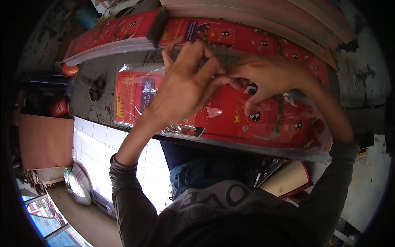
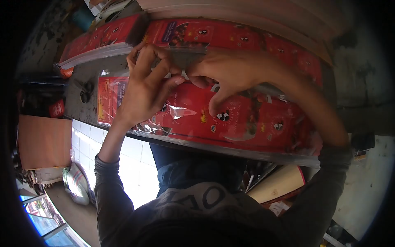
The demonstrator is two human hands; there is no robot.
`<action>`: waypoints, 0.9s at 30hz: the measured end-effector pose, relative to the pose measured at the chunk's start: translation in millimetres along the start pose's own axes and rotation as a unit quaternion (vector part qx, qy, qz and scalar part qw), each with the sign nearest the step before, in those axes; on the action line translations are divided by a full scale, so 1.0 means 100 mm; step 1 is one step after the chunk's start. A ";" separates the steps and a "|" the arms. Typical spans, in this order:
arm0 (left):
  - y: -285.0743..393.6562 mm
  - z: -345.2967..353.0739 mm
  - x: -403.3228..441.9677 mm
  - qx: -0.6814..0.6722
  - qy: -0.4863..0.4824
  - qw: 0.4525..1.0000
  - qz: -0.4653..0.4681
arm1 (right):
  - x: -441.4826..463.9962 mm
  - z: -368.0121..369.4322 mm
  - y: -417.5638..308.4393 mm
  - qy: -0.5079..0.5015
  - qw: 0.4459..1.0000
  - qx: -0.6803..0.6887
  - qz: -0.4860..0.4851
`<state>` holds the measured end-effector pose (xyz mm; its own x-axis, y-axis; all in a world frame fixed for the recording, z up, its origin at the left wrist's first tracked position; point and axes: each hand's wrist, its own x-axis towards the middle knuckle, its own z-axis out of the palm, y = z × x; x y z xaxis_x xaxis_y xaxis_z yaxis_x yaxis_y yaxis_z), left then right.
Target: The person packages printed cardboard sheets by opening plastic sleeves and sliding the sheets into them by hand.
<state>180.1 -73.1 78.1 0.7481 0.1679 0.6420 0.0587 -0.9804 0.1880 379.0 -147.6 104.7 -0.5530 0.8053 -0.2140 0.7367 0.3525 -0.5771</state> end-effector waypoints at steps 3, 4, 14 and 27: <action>-0.01 0.00 0.00 -0.018 -0.019 1.000 0.005 | 0.01 0.05 -0.02 0.109 0.982 -0.032 -0.150; -0.02 -0.01 0.00 -0.016 -0.011 1.000 0.008 | 0.03 0.04 -0.04 0.133 0.972 -0.035 -0.189; 0.05 -0.12 0.04 -0.017 0.007 1.000 0.014 | 0.17 0.14 -0.13 -0.080 0.991 -0.078 -0.071; 0.01 -0.09 0.05 -0.009 0.011 1.000 0.011 | 0.17 0.09 -0.03 -0.295 0.874 0.384 0.040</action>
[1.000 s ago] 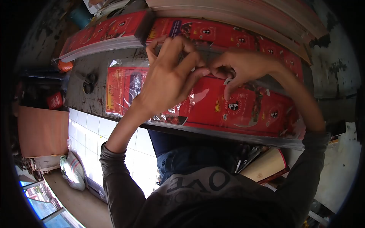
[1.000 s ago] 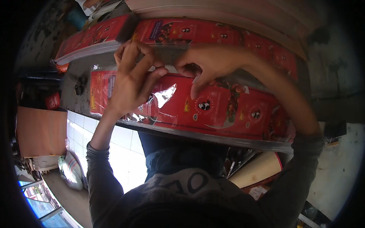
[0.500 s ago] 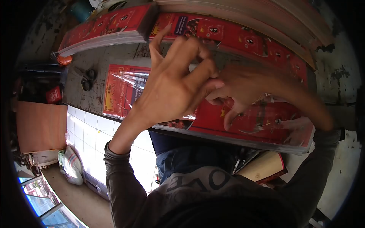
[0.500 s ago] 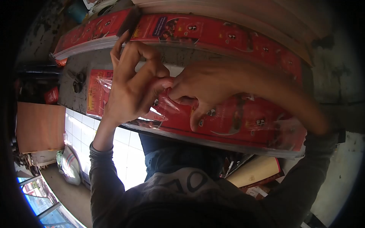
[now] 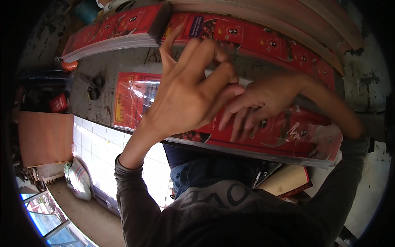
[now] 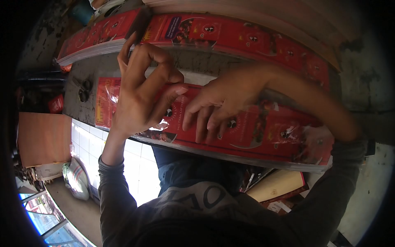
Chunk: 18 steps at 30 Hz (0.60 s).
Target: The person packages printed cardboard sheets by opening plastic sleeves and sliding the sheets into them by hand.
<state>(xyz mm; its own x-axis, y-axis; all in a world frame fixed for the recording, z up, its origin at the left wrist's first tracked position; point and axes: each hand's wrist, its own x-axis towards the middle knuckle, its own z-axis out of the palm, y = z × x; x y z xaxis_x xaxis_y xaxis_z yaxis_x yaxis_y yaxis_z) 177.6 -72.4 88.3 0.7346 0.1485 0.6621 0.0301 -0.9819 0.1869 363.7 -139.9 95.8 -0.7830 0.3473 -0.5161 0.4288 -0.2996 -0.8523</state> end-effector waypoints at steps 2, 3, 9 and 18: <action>0.01 0.00 0.01 0.003 -0.012 1.000 -0.005 | 0.01 -0.02 0.06 -0.038 0.999 0.011 -0.014; 0.01 0.00 0.00 0.002 -0.012 1.000 -0.005 | 0.01 -0.03 0.08 -0.076 0.997 0.020 -0.029; -0.01 0.01 -0.01 -0.008 -0.009 1.000 -0.008 | 0.01 -0.09 0.02 -0.117 0.992 -0.028 -0.026; -0.02 0.02 -0.01 -0.001 -0.013 1.000 -0.005 | -0.01 -0.09 0.00 -0.094 0.995 -0.020 0.027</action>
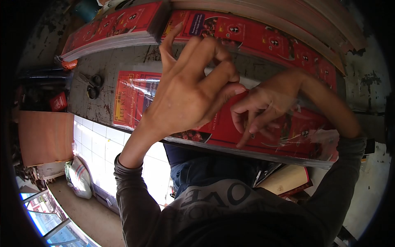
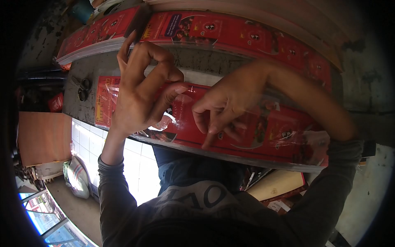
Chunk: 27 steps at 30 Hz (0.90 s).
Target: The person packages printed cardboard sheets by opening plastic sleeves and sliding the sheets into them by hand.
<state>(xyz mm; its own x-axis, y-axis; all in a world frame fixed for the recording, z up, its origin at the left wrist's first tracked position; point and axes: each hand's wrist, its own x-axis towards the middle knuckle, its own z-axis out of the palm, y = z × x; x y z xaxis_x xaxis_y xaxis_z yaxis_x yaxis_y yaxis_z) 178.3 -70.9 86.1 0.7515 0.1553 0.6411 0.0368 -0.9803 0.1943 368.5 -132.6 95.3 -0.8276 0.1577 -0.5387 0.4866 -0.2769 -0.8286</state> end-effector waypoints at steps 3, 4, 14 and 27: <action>0.00 0.01 0.00 0.000 -0.001 1.000 -0.002 | 0.00 0.00 0.00 -0.004 1.000 0.006 -0.014; 0.00 0.00 0.00 0.002 -0.002 1.000 -0.002 | 0.00 -0.02 -0.01 -0.004 1.000 0.006 -0.014; -0.02 0.03 0.00 0.013 0.006 1.000 0.000 | 0.00 -0.04 0.04 -0.019 0.998 0.062 -0.027; -0.02 0.07 -0.02 0.017 0.013 1.000 0.002 | -0.17 0.02 0.17 0.124 0.971 0.196 -0.060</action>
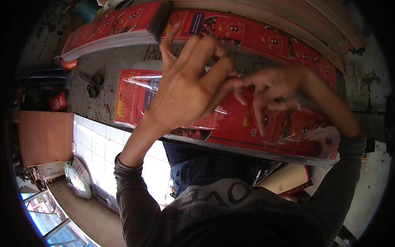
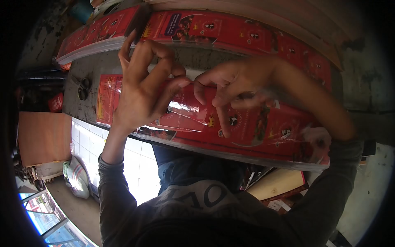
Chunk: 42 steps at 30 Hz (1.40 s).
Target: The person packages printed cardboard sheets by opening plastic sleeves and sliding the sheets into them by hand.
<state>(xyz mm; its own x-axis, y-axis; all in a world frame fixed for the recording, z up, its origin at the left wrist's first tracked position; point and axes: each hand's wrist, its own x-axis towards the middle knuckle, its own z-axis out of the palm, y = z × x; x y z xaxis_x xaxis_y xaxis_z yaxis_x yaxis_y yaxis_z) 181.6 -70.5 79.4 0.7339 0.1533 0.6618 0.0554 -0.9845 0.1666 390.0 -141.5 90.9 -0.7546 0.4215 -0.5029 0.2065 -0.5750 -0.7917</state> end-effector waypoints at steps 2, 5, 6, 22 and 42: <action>0.00 0.01 -0.01 -0.005 0.004 1.000 -0.003 | -0.17 -0.14 0.01 0.032 0.999 -0.002 -0.039; 0.00 0.02 -0.01 -0.003 0.008 1.000 -0.005 | -0.71 -0.45 0.13 0.229 0.954 -0.043 -0.190; 0.00 0.02 -0.02 -0.004 0.010 1.000 -0.005 | -0.88 -0.56 0.19 0.336 0.919 -0.050 -0.201; -0.02 0.04 -0.04 0.001 -0.001 1.000 -0.007 | -0.94 -0.35 0.27 0.536 0.744 -0.372 -0.140; -0.01 0.04 -0.03 0.003 -0.007 1.000 -0.013 | -0.15 0.28 -0.16 0.073 0.993 -0.084 0.028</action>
<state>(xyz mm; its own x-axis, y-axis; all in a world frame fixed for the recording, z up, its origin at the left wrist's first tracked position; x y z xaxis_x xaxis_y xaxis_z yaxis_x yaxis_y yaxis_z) 182.2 -69.9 74.0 0.7409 0.1776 0.6476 0.0789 -0.9807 0.1787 380.8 -157.9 120.9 -0.6433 0.4955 -0.5837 0.3561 -0.4812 -0.8010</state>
